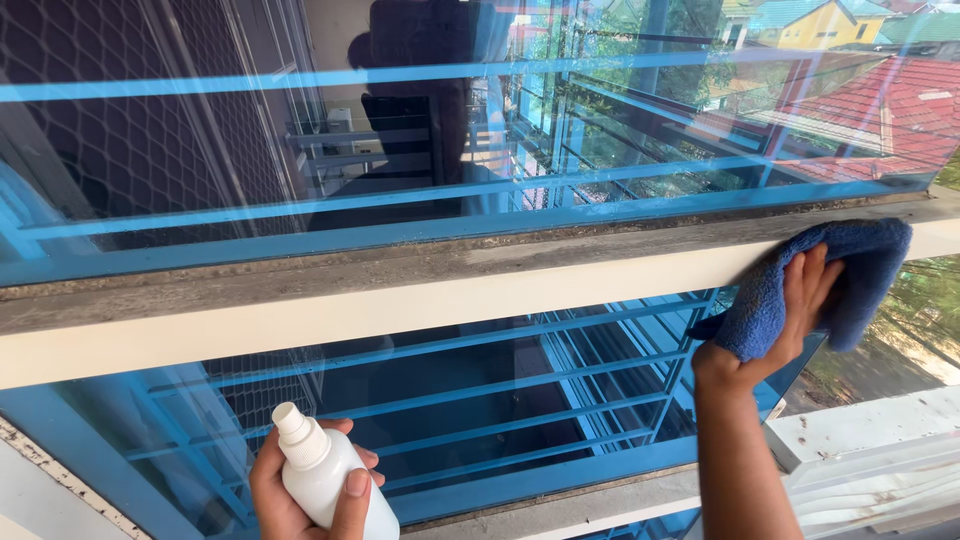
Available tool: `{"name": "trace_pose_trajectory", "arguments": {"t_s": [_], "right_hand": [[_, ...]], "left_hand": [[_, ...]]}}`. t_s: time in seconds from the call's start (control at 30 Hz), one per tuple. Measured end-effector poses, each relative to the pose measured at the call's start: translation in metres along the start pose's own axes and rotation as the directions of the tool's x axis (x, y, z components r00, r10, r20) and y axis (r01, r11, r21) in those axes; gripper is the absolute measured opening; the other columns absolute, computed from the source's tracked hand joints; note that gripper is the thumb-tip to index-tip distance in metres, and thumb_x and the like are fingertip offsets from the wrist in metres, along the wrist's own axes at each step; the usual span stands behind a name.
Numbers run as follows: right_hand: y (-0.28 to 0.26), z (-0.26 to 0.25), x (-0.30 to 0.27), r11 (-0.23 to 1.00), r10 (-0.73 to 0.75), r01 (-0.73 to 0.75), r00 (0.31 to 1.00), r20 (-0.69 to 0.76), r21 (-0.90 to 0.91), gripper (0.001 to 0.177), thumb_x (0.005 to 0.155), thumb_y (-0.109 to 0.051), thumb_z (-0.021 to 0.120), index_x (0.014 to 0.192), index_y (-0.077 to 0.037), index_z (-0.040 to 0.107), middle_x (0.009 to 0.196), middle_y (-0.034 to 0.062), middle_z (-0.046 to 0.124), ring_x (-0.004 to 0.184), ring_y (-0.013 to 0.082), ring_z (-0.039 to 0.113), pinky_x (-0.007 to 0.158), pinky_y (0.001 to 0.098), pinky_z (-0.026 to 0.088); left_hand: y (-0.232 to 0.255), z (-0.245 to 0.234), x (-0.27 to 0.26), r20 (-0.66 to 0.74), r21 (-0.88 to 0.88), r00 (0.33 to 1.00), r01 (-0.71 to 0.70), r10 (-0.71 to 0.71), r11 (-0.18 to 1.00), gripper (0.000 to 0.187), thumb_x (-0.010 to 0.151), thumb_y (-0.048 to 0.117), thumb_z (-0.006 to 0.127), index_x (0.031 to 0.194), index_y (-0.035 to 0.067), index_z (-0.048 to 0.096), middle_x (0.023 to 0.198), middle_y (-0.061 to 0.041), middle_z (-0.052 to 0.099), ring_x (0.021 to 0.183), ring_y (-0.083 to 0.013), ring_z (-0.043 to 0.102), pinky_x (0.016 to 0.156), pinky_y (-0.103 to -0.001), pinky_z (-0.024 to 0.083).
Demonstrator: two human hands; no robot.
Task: The person wipes a window frame with a cloth while holding a spray bottle.
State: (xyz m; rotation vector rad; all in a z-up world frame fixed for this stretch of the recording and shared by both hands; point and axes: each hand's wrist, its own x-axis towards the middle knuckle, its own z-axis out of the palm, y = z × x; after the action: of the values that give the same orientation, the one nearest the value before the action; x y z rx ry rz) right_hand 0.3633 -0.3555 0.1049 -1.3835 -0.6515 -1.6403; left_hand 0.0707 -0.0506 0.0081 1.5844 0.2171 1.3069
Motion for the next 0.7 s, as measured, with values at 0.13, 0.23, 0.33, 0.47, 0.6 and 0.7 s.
{"name": "trace_pose_trajectory", "arguments": {"t_s": [0.13,0.23,0.33,0.47,0.6,0.7], "right_hand": [[-0.027,0.016,-0.002,0.998,0.015,-0.011,0.998,-0.068,0.062,0.1,0.101,-0.078,0.019,0.159,0.0,0.043,0.166,0.0231,0.04,0.162,0.0451,0.025,0.131,0.0588,0.01],[-0.048,0.028,-0.009,0.997,0.044,-0.04,0.997,-0.066,0.061,0.096,0.104,-0.076,0.017,0.16,-0.002,0.042,0.167,0.0225,0.04,0.158,0.0424,0.024,0.133,0.058,0.01],[-0.074,0.041,-0.019,0.992,0.024,-0.021,0.999,-0.022,0.125,0.087,0.104,-0.069,0.015,0.154,-0.004,0.046,0.16,0.0185,0.049,0.159,0.0414,0.034,0.134,0.0572,0.011],[-0.123,0.057,-0.044,0.985,0.026,-0.038,0.997,0.071,0.17,0.086,0.104,-0.069,0.018,0.152,-0.007,0.052,0.161,0.0175,0.048,0.159,0.0441,0.033,0.135,0.0551,0.018],[-0.183,0.07,-0.063,0.989,-0.097,0.052,0.935,0.341,0.138,0.07,0.096,-0.055,0.05,0.145,-0.006,0.059,0.155,0.0225,0.052,0.151,0.0456,0.041,0.126,0.0554,0.023],[-0.223,0.069,-0.056,0.855,-0.276,-0.025,0.823,0.496,0.519,0.074,0.083,-0.046,0.072,0.142,-0.003,0.061,0.15,0.0212,0.055,0.142,0.0351,0.054,0.122,0.0484,0.036]], "left_hand": [[0.012,-0.001,-0.002,-0.008,0.032,0.999,0.033,-0.033,0.999,0.081,0.08,0.013,0.071,0.146,0.0,0.027,0.11,-0.022,0.063,0.084,-0.0223,0.073,0.065,-0.043,0.069],[0.022,-0.003,0.001,-0.006,0.033,1.0,0.022,-0.022,0.999,0.079,0.083,0.013,0.068,0.148,-0.001,0.025,0.114,-0.021,0.062,0.086,-0.0217,0.072,0.068,-0.043,0.068],[0.027,-0.007,0.008,-0.004,0.023,1.0,0.004,-0.004,1.0,0.077,0.084,0.012,0.067,0.147,-0.002,0.025,0.115,-0.022,0.061,0.087,-0.0219,0.072,0.068,-0.043,0.069],[0.028,-0.013,0.01,-0.017,0.044,1.0,0.004,-0.003,0.999,0.076,0.084,0.011,0.066,0.147,-0.002,0.025,0.115,-0.022,0.061,0.086,-0.0224,0.072,0.068,-0.043,0.068],[0.025,-0.022,0.008,-0.031,0.012,0.999,-0.021,0.021,1.0,0.077,0.085,0.012,0.066,0.148,-0.001,0.023,0.118,-0.022,0.06,0.088,-0.0221,0.071,0.07,-0.043,0.068],[0.026,-0.031,0.01,-0.019,-0.046,1.0,-0.009,0.008,0.999,0.081,0.082,0.013,0.068,0.149,0.0,0.024,0.116,-0.023,0.06,0.085,-0.0226,0.071,0.07,-0.044,0.068]]}}
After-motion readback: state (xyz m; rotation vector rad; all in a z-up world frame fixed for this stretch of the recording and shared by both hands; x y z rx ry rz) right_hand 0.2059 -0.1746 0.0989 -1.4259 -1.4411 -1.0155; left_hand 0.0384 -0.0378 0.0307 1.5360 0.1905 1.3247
